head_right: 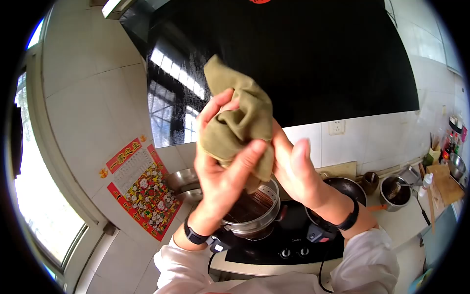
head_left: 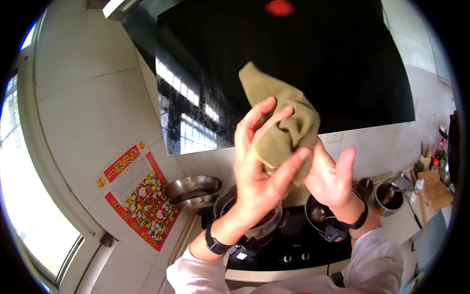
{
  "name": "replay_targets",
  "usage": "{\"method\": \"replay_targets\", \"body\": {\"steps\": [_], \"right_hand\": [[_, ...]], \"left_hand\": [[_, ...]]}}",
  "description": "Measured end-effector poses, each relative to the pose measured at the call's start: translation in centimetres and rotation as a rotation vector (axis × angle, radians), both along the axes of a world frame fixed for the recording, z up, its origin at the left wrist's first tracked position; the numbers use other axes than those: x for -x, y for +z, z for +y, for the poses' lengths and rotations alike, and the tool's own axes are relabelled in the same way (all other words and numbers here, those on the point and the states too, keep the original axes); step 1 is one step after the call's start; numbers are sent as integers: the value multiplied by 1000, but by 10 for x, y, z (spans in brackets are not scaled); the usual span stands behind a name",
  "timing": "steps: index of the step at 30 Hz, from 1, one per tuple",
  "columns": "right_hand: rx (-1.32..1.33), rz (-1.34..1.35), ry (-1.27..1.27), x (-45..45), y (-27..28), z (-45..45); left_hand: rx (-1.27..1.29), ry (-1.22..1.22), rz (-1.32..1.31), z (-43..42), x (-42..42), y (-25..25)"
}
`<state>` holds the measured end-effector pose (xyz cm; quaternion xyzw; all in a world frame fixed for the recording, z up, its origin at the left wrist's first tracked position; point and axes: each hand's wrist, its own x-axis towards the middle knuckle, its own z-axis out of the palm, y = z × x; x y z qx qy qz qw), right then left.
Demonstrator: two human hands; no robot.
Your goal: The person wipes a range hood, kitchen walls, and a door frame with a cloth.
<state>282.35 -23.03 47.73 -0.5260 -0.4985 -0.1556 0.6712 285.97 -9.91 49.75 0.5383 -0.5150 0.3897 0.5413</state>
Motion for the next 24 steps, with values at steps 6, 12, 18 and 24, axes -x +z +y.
{"method": "replay_targets", "body": {"steps": [6,12,18,24], "right_hand": [[211,-52,-222,10,-75,-53],[270,484,-198,7,-204,-77],[112,882,-225,19,-292,-108],[31,986,-258,20,-309,-106]], "left_hand": [[129,868,-772,52,-7,52],[-581,916,-496,58,-41,45],[-800,919,-510,59,-54,51],[-633,843,-608,40,-148,220]]}}
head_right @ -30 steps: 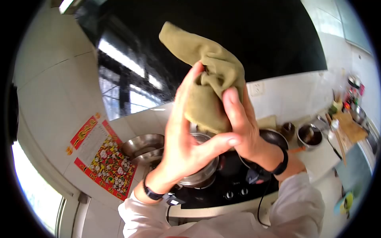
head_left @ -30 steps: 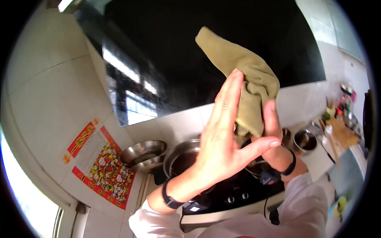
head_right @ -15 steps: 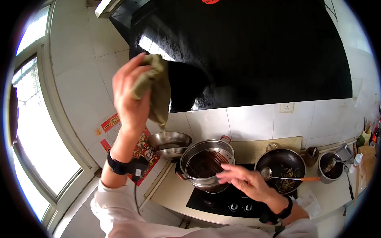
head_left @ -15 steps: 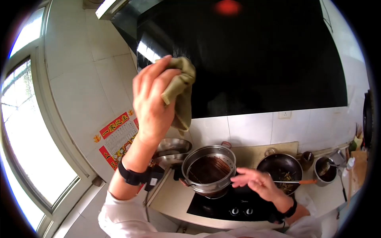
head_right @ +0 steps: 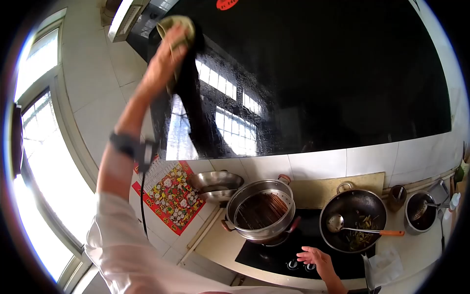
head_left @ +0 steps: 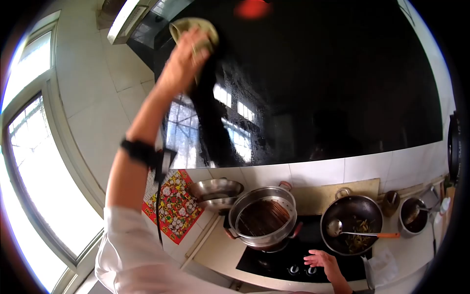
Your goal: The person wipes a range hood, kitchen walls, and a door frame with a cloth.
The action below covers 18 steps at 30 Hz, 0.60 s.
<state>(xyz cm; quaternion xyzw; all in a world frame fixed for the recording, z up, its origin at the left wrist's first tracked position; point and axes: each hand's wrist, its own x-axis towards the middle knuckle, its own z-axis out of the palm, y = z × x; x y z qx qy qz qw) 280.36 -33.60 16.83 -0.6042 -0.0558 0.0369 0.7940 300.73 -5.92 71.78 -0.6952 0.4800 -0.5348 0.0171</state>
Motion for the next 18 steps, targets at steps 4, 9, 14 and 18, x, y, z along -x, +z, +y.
{"method": "replay_targets", "body": {"steps": [4,9,14,18], "right_hand": [[-8,26,-82,3,-17,2],[1,167,-117,22,-40,0],[102,197,3,18,-33,-6],[74,168,31,2,-34,-3]], "left_hand": [[234,59,37,-10,-28,66],[20,21,61,-1,12,-12],[-288,15,87,6,90,-153],[-318,-19,-6,-11,73,-102]]}}
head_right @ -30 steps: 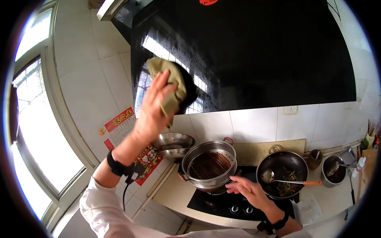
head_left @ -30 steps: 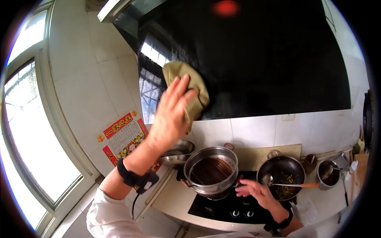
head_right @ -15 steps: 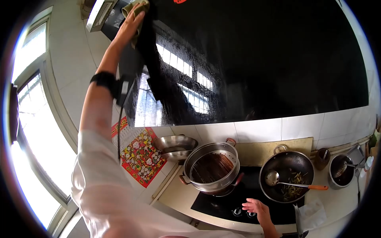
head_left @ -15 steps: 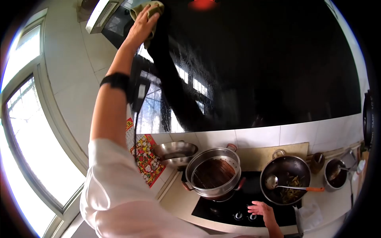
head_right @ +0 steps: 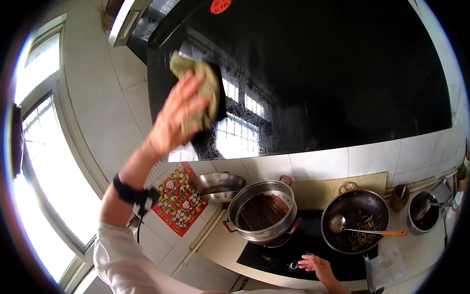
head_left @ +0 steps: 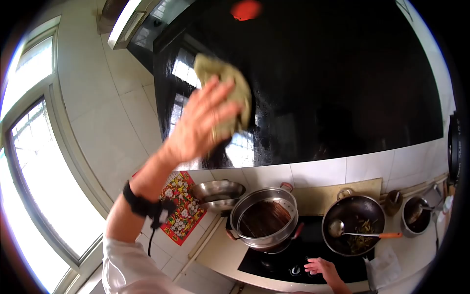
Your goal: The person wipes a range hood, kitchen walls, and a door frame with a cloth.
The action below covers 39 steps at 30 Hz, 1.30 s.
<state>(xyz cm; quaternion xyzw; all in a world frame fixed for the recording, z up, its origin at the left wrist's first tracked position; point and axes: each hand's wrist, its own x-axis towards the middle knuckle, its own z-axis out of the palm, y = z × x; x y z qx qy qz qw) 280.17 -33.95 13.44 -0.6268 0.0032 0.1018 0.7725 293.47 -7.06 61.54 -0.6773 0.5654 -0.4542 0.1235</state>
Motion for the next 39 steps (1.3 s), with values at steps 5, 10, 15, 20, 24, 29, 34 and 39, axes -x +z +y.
{"method": "replay_targets", "body": {"steps": [5,10,15,20,24,29,34,39], "right_hand": [[-3,-137,-49,-7,4,7],[-21,-31,-123,10,-15,7],[-140,204,-60,21,-74,-2],[44,76,-28,13,-46,-12],[36,-27,-131,-1,-38,-12],[23,22,-204,4,-52,-16],[2,145,-198,25,-63,-12],[21,203,-93,32,-69,-10]], "left_hand": [[320,44,-7,-32,-76,156],[533,7,308,-50,-81,183],[132,5,-69,-31,-37,86],[-113,53,76,-25,23,1],[146,49,-47,-46,-35,103],[518,24,618,-105,-25,178],[338,34,244,-92,-43,157],[1,-36,5,-65,24,-21]]}}
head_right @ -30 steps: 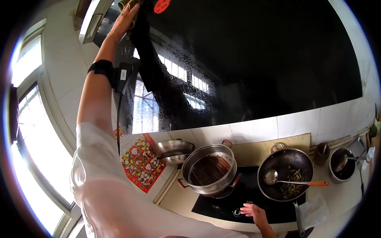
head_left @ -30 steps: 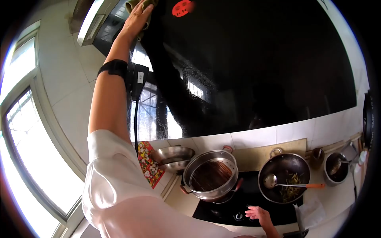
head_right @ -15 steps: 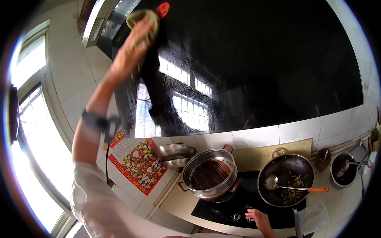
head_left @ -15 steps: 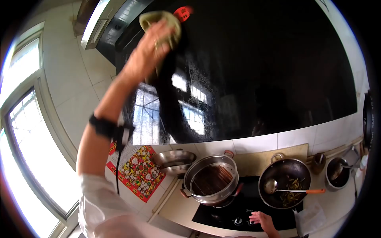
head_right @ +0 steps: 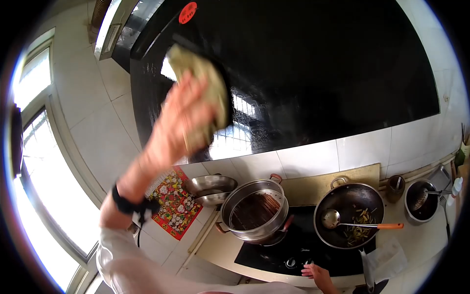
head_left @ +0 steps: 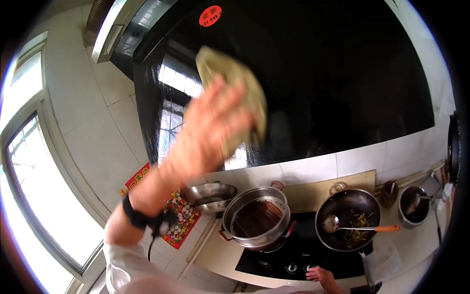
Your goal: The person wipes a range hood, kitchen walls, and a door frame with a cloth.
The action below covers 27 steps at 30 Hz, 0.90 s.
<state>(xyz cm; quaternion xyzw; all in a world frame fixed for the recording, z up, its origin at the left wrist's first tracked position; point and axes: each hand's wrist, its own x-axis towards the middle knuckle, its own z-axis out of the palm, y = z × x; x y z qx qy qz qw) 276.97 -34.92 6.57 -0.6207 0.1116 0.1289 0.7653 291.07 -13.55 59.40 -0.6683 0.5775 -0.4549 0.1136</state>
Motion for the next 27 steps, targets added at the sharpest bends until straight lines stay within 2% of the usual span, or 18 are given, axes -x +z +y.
{"method": "replay_targets", "body": {"steps": [2,4,5,9,10,11,12,13,14,16,18,20,22,23,24,26,27], "right_hand": [[26,-10,10,0,6,-2],[53,-100,27,-4,7,-2],[54,-102,27,-5,9,-3],[67,-153,5,-11,12,-5],[66,-183,-8,-13,10,-4],[62,-182,-9,-13,7,-3],[62,-190,-33,-12,4,-2],[61,-198,-58,-10,1,-1],[54,-195,-63,-9,-2,1],[-7,-112,-101,-2,-7,2],[-40,-71,-102,5,-15,2],[-75,-30,-107,10,-21,0],[-38,-3,-60,10,-24,-5],[-40,2,-57,9,-25,-9],[4,-30,-38,5,-26,-12],[53,-59,-18,0,-21,-18],[77,-91,-19,-6,-16,-20]], "left_hand": [[-100,146,61,11,30,-36],[-172,124,98,13,23,-14],[-111,89,12,5,15,-2],[22,-3,-210,-29,-50,123],[188,117,-162,-37,-58,148],[178,158,9,-40,-71,192],[250,167,55,-45,-79,213],[245,113,132,-48,-81,222],[346,141,199,-55,-80,221],[346,3,528,-54,-70,198],[236,81,-26,-45,-55,150],[-105,-65,-127,-34,-17,80],[-111,27,-53,-23,17,2],[-186,205,34,-18,45,-23],[-150,171,7,-15,45,-40],[-154,121,97,-13,38,-30],[-107,26,64,-21,28,-19]]}}
